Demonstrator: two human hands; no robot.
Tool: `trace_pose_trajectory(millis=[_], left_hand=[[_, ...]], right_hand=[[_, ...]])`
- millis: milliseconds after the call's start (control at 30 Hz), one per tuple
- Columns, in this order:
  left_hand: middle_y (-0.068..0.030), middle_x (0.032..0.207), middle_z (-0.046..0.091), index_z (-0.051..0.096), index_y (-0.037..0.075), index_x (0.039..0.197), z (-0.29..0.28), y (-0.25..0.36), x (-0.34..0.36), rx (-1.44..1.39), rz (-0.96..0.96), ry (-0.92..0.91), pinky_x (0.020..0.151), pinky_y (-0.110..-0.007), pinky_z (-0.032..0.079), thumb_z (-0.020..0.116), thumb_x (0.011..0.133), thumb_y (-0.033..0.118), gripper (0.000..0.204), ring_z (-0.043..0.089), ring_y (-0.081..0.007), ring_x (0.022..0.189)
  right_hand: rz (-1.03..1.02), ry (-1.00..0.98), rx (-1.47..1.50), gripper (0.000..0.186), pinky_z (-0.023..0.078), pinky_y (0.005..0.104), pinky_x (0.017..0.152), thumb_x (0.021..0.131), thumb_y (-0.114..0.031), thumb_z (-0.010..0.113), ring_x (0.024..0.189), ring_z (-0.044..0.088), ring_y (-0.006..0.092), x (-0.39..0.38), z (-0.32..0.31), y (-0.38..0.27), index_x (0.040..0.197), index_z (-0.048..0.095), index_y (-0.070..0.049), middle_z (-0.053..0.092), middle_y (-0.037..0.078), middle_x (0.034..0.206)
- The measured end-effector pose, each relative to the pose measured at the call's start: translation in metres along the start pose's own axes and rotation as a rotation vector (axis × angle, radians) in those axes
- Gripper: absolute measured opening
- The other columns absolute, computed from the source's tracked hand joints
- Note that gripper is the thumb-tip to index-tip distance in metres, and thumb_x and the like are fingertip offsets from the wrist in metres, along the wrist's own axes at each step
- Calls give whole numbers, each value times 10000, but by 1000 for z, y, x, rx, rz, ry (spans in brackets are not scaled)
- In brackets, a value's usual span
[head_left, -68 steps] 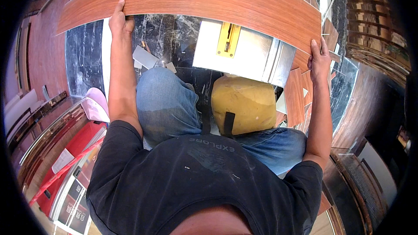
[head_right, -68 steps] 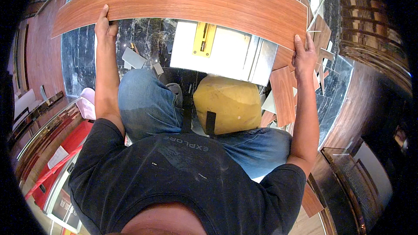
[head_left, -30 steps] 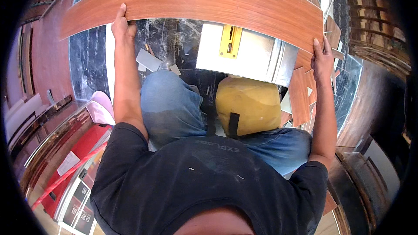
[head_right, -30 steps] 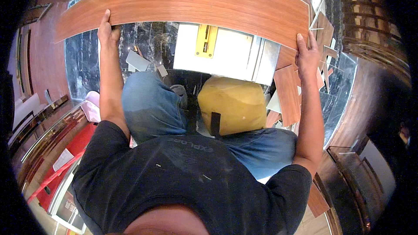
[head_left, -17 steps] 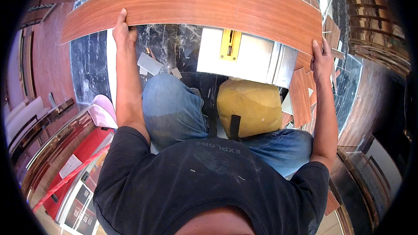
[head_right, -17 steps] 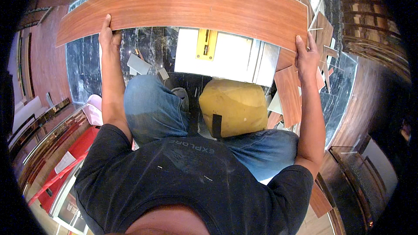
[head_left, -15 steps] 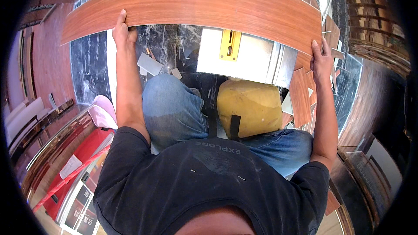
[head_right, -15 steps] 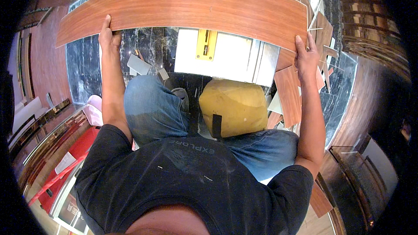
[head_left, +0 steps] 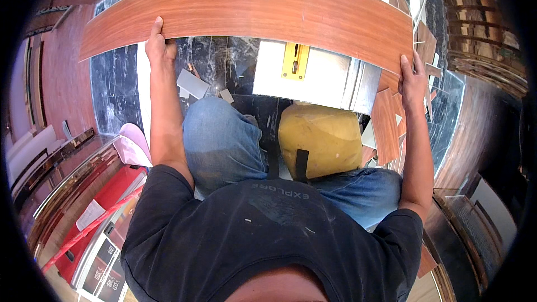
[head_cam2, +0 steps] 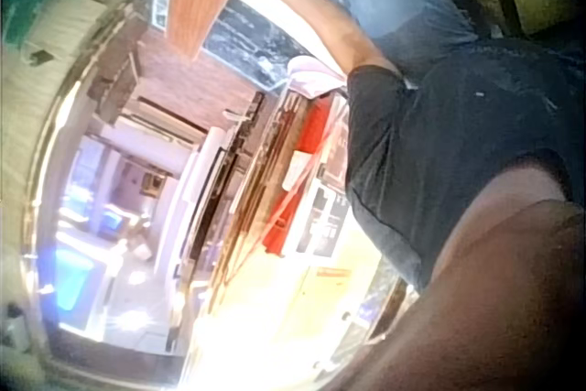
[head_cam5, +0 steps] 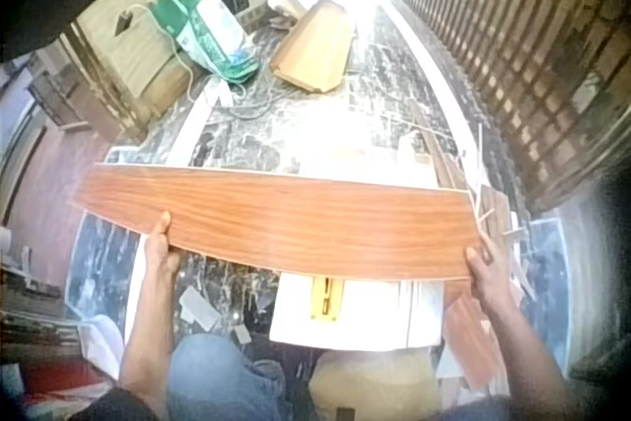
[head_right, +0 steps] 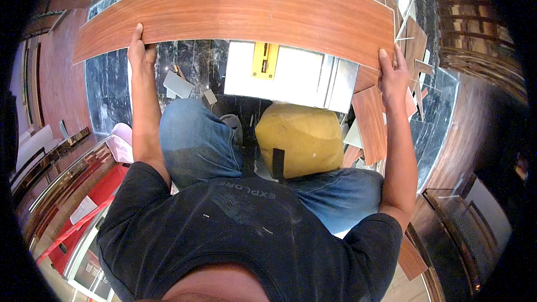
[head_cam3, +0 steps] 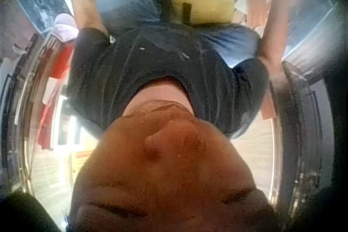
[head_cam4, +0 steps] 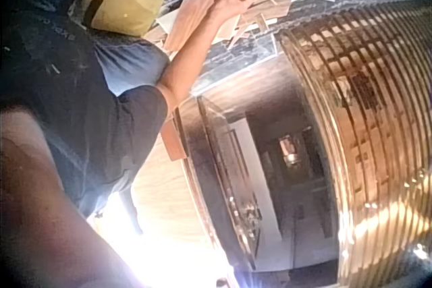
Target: The person marks and cuts a wooden floorboard using a table saw, then carries it to the installation site. They fit the board into place on the floor and secure it by tapping it with a hammer.
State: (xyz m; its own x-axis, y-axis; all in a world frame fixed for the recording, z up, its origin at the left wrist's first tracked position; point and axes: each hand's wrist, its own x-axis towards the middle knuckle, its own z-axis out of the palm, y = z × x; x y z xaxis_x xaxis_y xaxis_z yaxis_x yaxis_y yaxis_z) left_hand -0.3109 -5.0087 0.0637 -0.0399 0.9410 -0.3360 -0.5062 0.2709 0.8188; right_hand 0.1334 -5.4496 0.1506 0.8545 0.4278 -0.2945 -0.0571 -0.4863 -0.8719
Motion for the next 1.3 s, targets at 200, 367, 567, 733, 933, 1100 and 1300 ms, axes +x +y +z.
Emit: trace_pose_trajectory(millis=[200,367,567,733,933,1100,1300], left_hand=[[-169,1246,683,574,-59,1306,5,3,-8,11,3,9,905,-423,636,693,983,25,355,714,-288,1084],[-173,1258,674,562,-67,1321,2,4,-11,23,1,44,924,-431,630,695,983,26,376,708,-295,1093],[-153,1259,674,578,-36,1320,3,5,-17,22,-22,27,958,-443,626,700,975,16,370,702,-296,1092],[-161,1269,672,583,-39,1318,-7,3,-6,11,-23,3,964,-451,622,701,973,15,368,694,-309,1121],[-166,1277,671,582,-46,1325,-5,2,-8,23,-18,14,998,-468,602,706,974,26,380,684,-318,1146],[-164,1275,673,582,-46,1321,-3,4,-11,36,-11,29,983,-458,611,707,974,24,376,689,-310,1130],[-168,1267,674,575,-49,1318,0,4,-11,48,-5,28,944,-441,630,702,976,19,372,700,-303,1109]], right_hand=[[-14,-2,-9,629,283,210,415,1023,-288,721,487,392,15,3,-2,10,1549,479,-42,535,-74,707],[0,-3,27,691,293,230,430,1001,-270,750,491,396,30,2,-2,8,1577,447,-37,528,-63,682],[-14,-10,18,694,298,233,426,1006,-276,746,492,400,31,0,-3,9,1576,442,-23,544,-58,691],[1,-5,4,686,306,231,427,1010,-274,742,494,412,31,-1,-3,7,1575,445,-22,556,-53,697],[-6,1,-11,675,310,230,430,1008,-278,745,500,420,29,-3,-2,8,1566,462,-24,572,-48,712],[-9,-12,-13,682,309,227,436,1003,-289,753,507,419,31,-2,-2,7,1563,468,-24,585,-43,728],[-13,13,-27,653,270,216,407,1015,-305,735,483,398,16,-1,0,7,1560,475,-57,521,-73,680]])
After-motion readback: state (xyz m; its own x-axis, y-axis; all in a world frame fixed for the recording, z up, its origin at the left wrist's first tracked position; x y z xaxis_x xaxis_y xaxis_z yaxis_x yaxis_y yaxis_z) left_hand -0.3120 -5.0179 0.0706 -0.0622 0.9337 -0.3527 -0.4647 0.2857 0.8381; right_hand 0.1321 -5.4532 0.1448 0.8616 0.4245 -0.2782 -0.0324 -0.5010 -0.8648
